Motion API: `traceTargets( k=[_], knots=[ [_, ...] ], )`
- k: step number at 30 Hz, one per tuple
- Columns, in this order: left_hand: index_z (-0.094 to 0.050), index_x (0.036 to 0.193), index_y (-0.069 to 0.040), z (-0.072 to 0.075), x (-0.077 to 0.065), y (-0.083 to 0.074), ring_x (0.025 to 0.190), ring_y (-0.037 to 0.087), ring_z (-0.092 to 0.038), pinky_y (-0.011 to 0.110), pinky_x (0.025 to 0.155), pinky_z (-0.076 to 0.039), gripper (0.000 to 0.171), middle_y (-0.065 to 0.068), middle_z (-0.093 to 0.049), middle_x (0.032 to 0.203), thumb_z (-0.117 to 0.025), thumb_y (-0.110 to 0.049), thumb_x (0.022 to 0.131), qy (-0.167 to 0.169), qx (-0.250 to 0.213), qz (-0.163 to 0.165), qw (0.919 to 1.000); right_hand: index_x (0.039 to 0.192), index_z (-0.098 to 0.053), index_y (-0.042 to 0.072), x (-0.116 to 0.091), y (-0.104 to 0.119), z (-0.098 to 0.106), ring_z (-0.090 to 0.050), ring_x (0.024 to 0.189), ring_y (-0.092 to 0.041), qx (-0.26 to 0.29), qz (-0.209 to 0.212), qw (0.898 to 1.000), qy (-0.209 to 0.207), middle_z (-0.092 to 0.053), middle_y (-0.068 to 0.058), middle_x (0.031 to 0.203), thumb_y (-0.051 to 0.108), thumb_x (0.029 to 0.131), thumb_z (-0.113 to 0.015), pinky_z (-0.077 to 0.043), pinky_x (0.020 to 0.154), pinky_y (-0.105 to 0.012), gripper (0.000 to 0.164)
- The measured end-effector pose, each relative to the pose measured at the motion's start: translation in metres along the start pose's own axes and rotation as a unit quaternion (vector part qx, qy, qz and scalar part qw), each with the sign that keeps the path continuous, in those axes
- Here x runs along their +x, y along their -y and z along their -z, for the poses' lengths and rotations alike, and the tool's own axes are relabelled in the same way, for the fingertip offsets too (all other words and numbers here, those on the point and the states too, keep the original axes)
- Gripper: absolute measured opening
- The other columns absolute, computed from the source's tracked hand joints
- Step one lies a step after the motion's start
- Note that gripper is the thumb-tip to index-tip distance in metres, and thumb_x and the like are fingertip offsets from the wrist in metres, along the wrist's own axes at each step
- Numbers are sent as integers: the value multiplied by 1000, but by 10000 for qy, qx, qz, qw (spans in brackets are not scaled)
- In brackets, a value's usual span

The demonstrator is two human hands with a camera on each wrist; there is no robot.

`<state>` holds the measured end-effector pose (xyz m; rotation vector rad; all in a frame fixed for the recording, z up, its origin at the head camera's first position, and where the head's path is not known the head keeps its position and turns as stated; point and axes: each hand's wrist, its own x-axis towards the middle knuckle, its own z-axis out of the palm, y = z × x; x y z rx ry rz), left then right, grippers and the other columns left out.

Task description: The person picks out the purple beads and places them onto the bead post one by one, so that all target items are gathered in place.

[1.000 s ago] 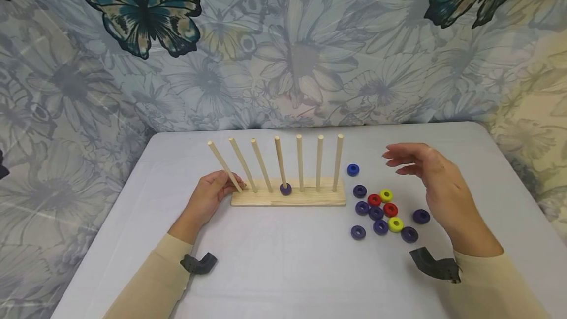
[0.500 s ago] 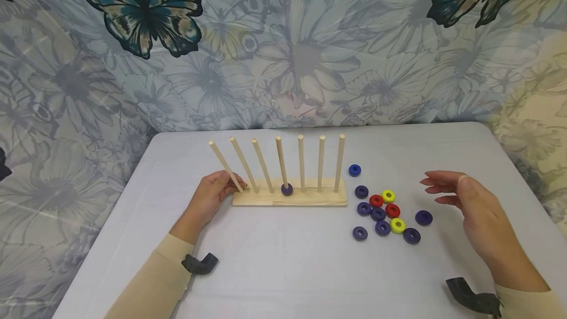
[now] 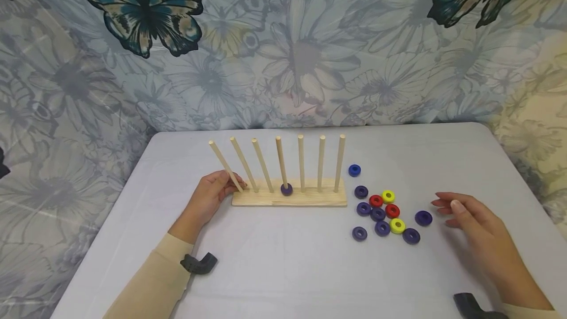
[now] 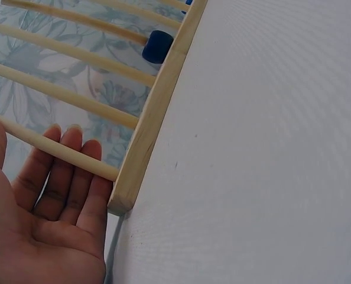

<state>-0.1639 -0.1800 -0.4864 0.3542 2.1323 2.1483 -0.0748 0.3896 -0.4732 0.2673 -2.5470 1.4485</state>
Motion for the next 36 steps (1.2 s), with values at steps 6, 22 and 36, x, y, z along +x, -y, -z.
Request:
traceTargets(
  k=[6, 22, 36],
  knots=[
    [-70, 111, 17, 0, 0, 0, 112, 30, -73, 40, 101, -59, 50, 19, -74, 110, -54, -30, 118, 58, -49, -112, 9999, 141, -62, -1, -4, -12, -3, -61, 109, 8, -378, -254, 9986, 275, -70, 21, 120, 5, 115, -54, -45, 82, -5, 28],
    [-68, 113, 18, 1, 1, -2, 112, 29, -73, 38, 101, -59, 49, 21, -73, 112, -50, -27, 119, 49, 37, -18, 10000, 134, -68, -1, -1, -17, -11, -46, 111, 17, -1379, -288, 9879, 644, -54, 36, 123, 7, 96, -86, -41, 79, -1, 43],
    [-70, 110, 16, 2, 2, 2, 109, 28, -74, 36, 98, -60, 53, 13, -75, 107, -55, -34, 117, 104, -80, -186, 9997, 126, -73, 3, -1, -15, -15, -42, 107, 20, -1747, -364, 9823, 567, -68, 4, 119, 11, 94, -89, -35, 79, 1, 37]
  ],
)
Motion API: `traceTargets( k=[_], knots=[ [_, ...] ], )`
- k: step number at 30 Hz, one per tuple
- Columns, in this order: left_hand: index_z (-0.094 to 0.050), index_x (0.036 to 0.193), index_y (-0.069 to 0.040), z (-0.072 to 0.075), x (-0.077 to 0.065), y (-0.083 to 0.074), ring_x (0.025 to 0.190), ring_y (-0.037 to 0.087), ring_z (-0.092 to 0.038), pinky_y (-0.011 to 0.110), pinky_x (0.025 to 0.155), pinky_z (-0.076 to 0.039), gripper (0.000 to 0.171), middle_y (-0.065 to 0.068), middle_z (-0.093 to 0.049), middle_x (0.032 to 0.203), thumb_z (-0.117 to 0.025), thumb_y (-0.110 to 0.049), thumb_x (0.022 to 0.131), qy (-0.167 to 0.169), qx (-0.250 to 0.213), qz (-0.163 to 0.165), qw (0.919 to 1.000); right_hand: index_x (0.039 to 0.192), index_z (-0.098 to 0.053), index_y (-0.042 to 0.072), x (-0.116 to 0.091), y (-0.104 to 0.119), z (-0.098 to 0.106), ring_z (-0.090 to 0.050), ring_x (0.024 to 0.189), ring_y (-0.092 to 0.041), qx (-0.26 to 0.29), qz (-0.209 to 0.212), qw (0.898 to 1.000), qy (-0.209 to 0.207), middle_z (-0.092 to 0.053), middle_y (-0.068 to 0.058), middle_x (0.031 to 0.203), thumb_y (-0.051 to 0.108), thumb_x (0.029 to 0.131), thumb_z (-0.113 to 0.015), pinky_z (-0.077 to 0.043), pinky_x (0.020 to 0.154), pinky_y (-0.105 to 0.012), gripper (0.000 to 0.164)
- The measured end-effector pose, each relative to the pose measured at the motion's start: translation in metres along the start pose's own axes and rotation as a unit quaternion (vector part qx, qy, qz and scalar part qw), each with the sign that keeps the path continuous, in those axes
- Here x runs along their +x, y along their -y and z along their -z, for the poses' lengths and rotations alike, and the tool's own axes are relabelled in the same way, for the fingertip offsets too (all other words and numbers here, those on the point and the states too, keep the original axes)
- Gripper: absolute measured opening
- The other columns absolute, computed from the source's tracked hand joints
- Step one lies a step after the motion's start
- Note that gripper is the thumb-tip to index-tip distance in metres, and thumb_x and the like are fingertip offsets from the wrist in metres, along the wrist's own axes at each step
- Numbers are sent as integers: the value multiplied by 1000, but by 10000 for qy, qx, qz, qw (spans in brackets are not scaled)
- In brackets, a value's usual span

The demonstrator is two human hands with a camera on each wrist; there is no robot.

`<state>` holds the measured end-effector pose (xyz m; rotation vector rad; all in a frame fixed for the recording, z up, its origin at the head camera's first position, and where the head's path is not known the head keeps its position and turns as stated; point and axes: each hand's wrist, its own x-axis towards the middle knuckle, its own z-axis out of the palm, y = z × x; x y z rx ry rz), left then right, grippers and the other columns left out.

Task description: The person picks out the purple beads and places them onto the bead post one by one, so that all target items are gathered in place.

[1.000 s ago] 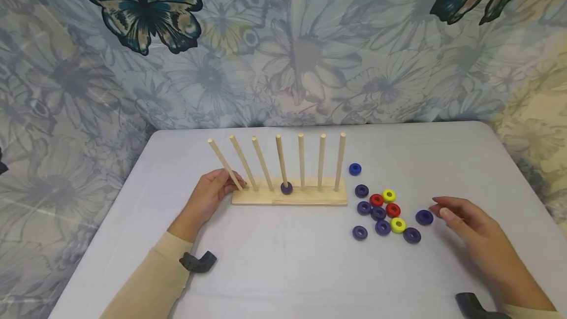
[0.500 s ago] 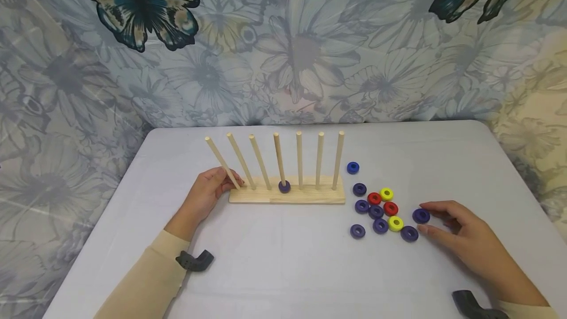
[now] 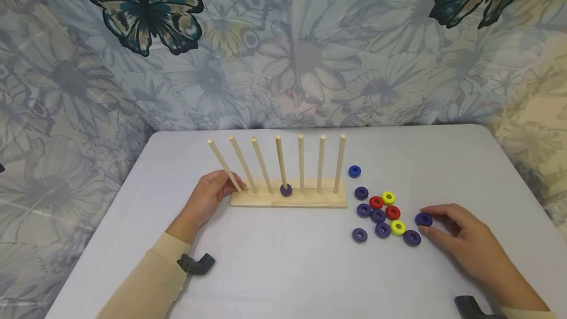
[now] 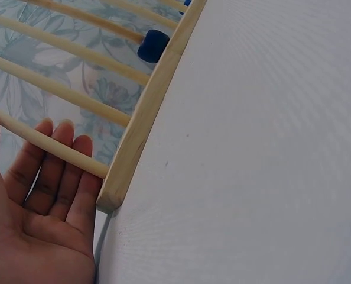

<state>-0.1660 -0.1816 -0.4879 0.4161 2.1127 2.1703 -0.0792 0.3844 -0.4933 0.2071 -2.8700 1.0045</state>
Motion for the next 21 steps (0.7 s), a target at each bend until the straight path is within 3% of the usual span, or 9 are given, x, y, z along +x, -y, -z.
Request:
traceTargets(
  k=[5, 17, 21],
  knots=[
    [-70, 111, 17, -1, 0, -1, 111, 28, -74, 36, 98, -60, 51, 13, -75, 107, -54, -31, 117, -15, 11, 46, 10000, 123, -74, 3, 0, 1, 0, -44, 104, 19, -62, 68, 9999, -104, -68, 2, 117, 7, 93, -89, -38, 76, -1, 34],
    [-70, 111, 17, -1, 0, -3, 112, 29, -73, 37, 99, -59, 50, 18, -74, 108, -53, -30, 118, -27, 126, 88, 9999, 129, -71, -1, -2, 6, -1, -46, 92, 17, -156, -258, 9994, -176, -69, -27, 125, 10, 97, -85, -42, 69, -5, 37],
    [-71, 111, 16, -1, -1, -3, 113, 31, -72, 38, 100, -59, 50, 16, -74, 108, -53, -30, 118, -34, 149, 130, 9998, 130, -70, -2, -3, 7, -3, -48, 88, 15, -133, -308, 9991, -275, -69, -26, 124, 9, 97, -85, -43, 67, -6, 38]
  ],
)
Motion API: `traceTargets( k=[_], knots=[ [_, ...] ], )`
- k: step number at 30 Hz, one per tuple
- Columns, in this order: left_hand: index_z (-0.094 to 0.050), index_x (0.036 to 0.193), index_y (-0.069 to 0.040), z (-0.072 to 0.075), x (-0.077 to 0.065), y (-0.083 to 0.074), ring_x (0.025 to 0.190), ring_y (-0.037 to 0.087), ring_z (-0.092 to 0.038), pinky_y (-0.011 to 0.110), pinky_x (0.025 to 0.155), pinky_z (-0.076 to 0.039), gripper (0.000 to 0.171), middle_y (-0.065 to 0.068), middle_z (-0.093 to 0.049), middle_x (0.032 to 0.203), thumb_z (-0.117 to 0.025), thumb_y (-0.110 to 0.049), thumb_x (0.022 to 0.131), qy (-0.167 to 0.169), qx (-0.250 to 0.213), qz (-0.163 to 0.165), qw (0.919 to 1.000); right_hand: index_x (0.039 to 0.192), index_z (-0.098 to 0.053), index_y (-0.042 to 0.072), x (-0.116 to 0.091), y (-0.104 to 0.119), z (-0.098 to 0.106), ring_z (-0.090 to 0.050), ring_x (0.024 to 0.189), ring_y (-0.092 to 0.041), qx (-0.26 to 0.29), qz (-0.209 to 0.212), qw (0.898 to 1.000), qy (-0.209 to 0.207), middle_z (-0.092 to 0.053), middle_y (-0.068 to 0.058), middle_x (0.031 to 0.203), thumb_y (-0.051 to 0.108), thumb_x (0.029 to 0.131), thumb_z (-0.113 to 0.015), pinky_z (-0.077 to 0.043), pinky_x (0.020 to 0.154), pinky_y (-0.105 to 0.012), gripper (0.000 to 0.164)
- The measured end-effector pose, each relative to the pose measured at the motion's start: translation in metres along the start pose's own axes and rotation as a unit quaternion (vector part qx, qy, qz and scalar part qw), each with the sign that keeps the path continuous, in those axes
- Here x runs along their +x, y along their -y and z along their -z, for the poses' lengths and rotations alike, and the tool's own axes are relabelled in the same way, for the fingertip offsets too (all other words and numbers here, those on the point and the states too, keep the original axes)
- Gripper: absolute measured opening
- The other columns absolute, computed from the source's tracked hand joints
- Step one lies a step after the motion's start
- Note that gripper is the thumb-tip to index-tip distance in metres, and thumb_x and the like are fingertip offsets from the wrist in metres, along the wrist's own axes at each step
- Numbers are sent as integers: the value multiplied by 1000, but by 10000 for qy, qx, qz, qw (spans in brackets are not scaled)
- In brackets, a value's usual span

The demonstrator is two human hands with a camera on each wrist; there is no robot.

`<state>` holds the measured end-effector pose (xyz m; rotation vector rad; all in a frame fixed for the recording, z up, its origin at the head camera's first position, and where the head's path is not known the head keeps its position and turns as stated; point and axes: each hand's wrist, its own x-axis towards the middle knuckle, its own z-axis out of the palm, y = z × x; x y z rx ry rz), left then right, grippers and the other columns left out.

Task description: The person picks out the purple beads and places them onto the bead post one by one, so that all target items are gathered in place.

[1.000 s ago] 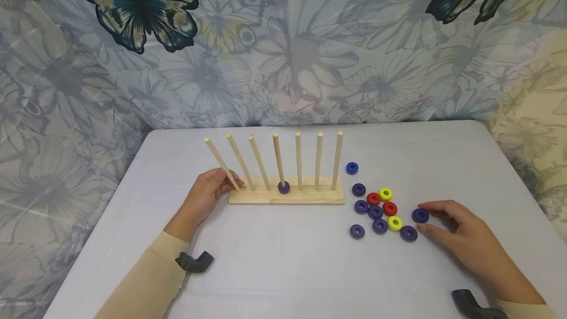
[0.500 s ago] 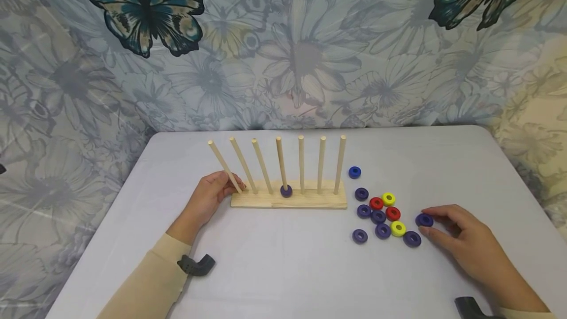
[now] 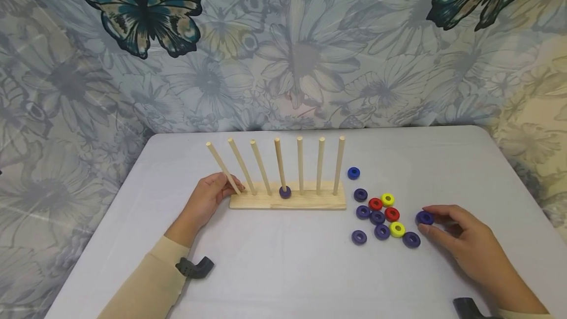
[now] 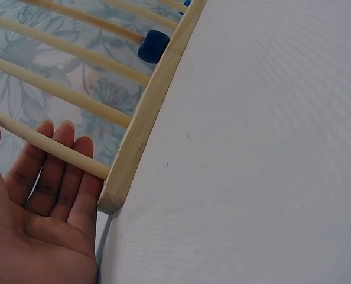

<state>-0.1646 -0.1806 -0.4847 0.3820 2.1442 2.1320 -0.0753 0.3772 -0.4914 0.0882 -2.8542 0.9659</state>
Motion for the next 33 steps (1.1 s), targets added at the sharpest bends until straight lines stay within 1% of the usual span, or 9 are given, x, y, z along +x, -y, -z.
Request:
traceTargets(
  k=[3, 6, 7, 12, 13, 18, 21, 27, 33],
  knots=[
    [-71, 111, 16, 1, 0, 1, 113, 32, -72, 38, 100, -59, 51, 14, -75, 108, -53, -31, 118, 20, -2, -12, 10000, 129, -70, -1, -1, 1, -1, -53, 87, 12, 172, 137, 9996, -163, -72, -3, 118, 5, 96, -85, -45, 68, -7, 37],
    [-71, 110, 16, 2, -1, 1, 113, 32, -72, 38, 101, -59, 51, 14, -75, 107, -53, -31, 118, 30, -4, -14, 10000, 128, -71, -1, -1, 4, -3, -55, 88, 11, 315, 285, 9987, -292, -67, 18, 111, 0, 95, -85, -46, 69, -6, 37],
    [-71, 110, 16, 2, -1, 1, 113, 32, -72, 38, 101, -59, 51, 14, -75, 107, -53, -31, 118, 34, -13, -18, 10000, 128, -71, -1, -1, 4, -4, -55, 89, 10, 383, 314, 9983, -306, -66, 19, 109, -1, 94, -84, -46, 70, -6, 37],
    [-71, 111, 15, 2, 0, 1, 113, 33, -72, 38, 101, -59, 50, 14, -75, 108, -53, -31, 118, 7, 9, 8, 10000, 128, -70, -4, 1, 12, -5, -53, 90, 12, 360, 330, 9980, -403, -69, 2, 109, -3, 94, -84, -45, 70, -4, 37],
    [-71, 111, 15, 2, 0, 1, 113, 33, -72, 38, 100, -59, 50, 13, -75, 108, -53, -32, 118, 3, 14, 17, 10000, 128, -70, -4, 1, 14, -4, -52, 90, 12, 364, 345, 9978, -425, -68, 3, 110, -3, 94, -84, -45, 70, -4, 36],
    [-71, 112, 15, 0, 0, 1, 111, 28, -73, 36, 99, -59, 50, 16, -75, 110, -53, -31, 118, -30, 53, 51, 10000, 127, -71, -5, 4, 25, 4, -51, 93, 14, 333, 478, 9966, -580, -57, 30, 112, -6, 94, -83, -44, 72, -2, 36],
    [-71, 112, 15, 0, 0, 1, 111, 27, -73, 37, 100, -59, 50, 19, -75, 111, -53, -31, 118, -29, 62, 49, 10000, 128, -71, -5, 5, 33, 10, -51, 93, 15, 314, 524, 9960, -652, -53, 38, 113, -6, 94, -83, -43, 73, 0, 36],
    [-72, 112, 15, 1, -2, 2, 113, 32, -73, 38, 102, -58, 52, 16, -75, 109, -54, -34, 117, -43, 40, 69, 10000, 128, -71, -5, 17, 55, 20, -52, 99, 14, 408, 1098, 9899, -805, -57, 34, 116, -12, 90, -83, -44, 78, 0, 40],
    [-71, 111, 15, 2, -1, 2, 112, 31, -73, 39, 102, -58, 51, 16, -75, 110, -54, -32, 118, -16, 3, 62, 10000, 128, -73, -2, 35, 92, 26, -55, 104, 10, 580, 1560, 9811, -983, -61, 28, 118, -16, 85, -85, -42, 87, 1, 47]
  ],
)
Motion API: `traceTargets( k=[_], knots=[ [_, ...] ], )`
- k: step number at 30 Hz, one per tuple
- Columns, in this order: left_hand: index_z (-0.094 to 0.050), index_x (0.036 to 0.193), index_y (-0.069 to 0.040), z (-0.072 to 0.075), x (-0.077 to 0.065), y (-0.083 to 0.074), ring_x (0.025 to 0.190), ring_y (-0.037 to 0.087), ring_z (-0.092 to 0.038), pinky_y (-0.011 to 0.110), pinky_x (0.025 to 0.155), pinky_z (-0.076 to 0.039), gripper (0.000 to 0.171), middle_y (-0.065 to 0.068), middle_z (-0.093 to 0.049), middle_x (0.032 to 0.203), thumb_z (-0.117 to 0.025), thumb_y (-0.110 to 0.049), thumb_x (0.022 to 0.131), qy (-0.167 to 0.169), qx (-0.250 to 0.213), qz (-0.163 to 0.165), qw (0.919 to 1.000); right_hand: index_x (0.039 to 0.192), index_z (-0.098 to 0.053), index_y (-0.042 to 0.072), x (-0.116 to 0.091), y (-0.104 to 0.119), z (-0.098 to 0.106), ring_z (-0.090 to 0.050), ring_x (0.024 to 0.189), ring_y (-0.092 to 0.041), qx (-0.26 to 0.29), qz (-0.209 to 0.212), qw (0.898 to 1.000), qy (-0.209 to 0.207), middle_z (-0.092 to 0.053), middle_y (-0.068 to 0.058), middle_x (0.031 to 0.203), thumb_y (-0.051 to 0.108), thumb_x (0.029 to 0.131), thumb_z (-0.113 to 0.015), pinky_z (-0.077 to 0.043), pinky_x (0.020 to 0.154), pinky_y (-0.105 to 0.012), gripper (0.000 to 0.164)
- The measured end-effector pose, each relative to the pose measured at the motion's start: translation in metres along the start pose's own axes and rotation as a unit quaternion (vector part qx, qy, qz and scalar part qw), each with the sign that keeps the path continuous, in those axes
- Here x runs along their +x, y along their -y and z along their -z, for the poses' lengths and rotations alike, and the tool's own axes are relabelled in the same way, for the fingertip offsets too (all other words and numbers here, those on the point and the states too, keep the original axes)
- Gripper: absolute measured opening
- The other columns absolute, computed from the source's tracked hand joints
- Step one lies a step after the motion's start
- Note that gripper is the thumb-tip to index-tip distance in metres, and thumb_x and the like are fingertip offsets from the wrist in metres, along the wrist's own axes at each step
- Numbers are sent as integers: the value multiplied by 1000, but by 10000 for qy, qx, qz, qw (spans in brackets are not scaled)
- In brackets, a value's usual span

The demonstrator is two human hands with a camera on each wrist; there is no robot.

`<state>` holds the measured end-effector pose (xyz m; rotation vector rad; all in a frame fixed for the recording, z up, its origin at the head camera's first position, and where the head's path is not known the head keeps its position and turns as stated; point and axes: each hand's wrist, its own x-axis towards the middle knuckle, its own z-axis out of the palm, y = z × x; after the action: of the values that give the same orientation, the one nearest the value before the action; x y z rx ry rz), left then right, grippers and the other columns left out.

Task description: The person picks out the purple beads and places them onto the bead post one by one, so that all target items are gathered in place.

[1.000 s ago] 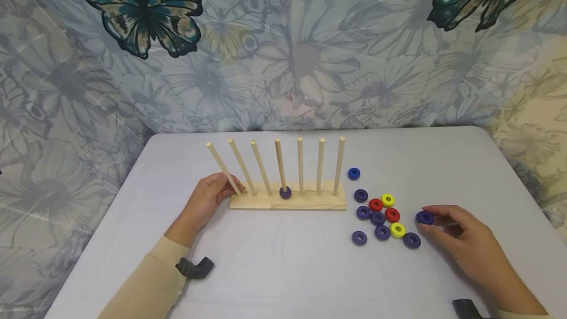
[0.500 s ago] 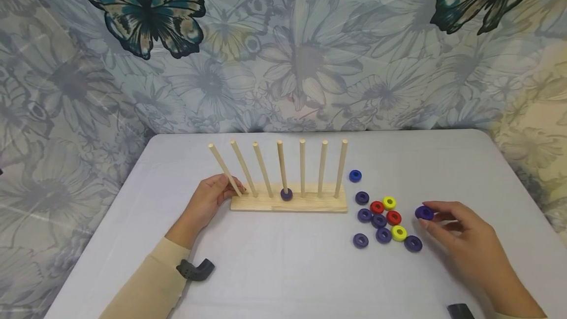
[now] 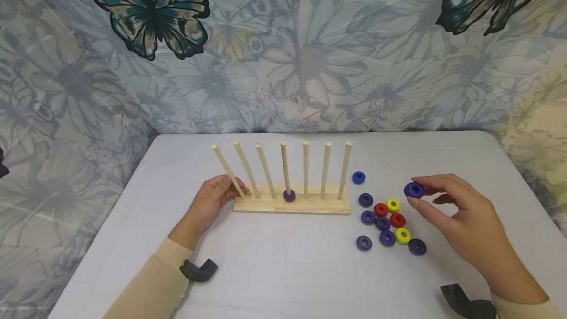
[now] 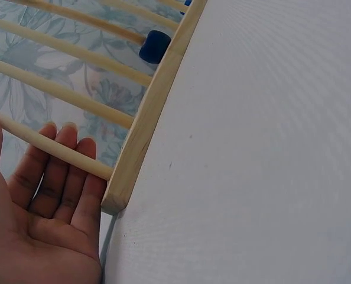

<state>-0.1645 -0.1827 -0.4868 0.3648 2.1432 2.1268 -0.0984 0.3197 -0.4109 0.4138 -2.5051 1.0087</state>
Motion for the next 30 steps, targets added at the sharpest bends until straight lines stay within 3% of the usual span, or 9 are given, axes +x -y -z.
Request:
traceTargets(
  k=[8, 21, 22, 24, 25, 28, 30],
  knots=[
    [-71, 112, 15, -1, 0, -2, 113, 32, -73, 38, 102, -58, 49, 20, -75, 111, -52, -29, 119, 6, 23, 6, 10000, 123, -75, -2, 31, 38, -9, -60, 105, -1, 295, 756, 9967, -98, -70, 12, 115, -27, 72, -87, -45, 91, -3, 58],
    [-71, 113, 14, -1, -1, -1, 115, 35, -72, 38, 103, -58, 48, 15, -75, 110, -53, -30, 118, 4, 14, 26, 10000, 122, -78, 1, 46, 67, -13, -59, 106, -2, 207, 1206, 9922, -240, -72, 4, 117, -20, 69, -93, -45, 93, -8, 59],
    [-71, 113, 14, -1, -1, 0, 115, 35, -72, 38, 103, -58, 48, 15, -75, 110, -53, -30, 118, -2, 11, 35, 10000, 121, -78, 1, 46, 68, -13, -59, 106, -2, 219, 1251, 9916, -245, -72, 2, 116, -15, 73, -94, -45, 93, -8, 53],
    [-72, 113, 14, -1, -1, 0, 115, 35, -72, 38, 104, -57, 48, 15, -75, 111, -52, -30, 118, -11, 11, 59, 10000, 118, -77, 0, 48, 71, -13, -59, 107, -3, 318, 1364, 9898, -270, -73, -3, 115, 9, 90, -93, -46, 93, -9, 33],
    [-72, 113, 14, -1, -1, 0, 115, 35, -72, 38, 104, -57, 48, 15, -75, 111, -52, -30, 119, -13, 6, 70, 10000, 117, -77, -1, 49, 72, -13, -59, 107, -3, 353, 1440, 9885, -282, -73, -6, 114, 24, 96, -89, -46, 93, -9, 34],
    [-72, 113, 13, -1, -1, -1, 115, 35, -72, 38, 103, -58, 48, 17, -75, 111, -52, -30, 119, -23, 15, 84, 10000, 115, -77, -2, 53, 76, -15, -60, 107, -3, 514, 1664, 9841, -339, -74, -11, 113, 62, 100, -71, -46, 92, -10, 67],
    [-72, 113, 13, -2, -2, -2, 114, 35, -72, 38, 103, -58, 48, 18, -75, 111, -52, -30, 119, -28, 24, 90, 10000, 115, -77, -3, 56, 79, -15, -60, 108, -3, 567, 1769, 9820, -350, -74, -11, 113, 70, 99, -65, -47, 92, -11, 76]
  ],
)
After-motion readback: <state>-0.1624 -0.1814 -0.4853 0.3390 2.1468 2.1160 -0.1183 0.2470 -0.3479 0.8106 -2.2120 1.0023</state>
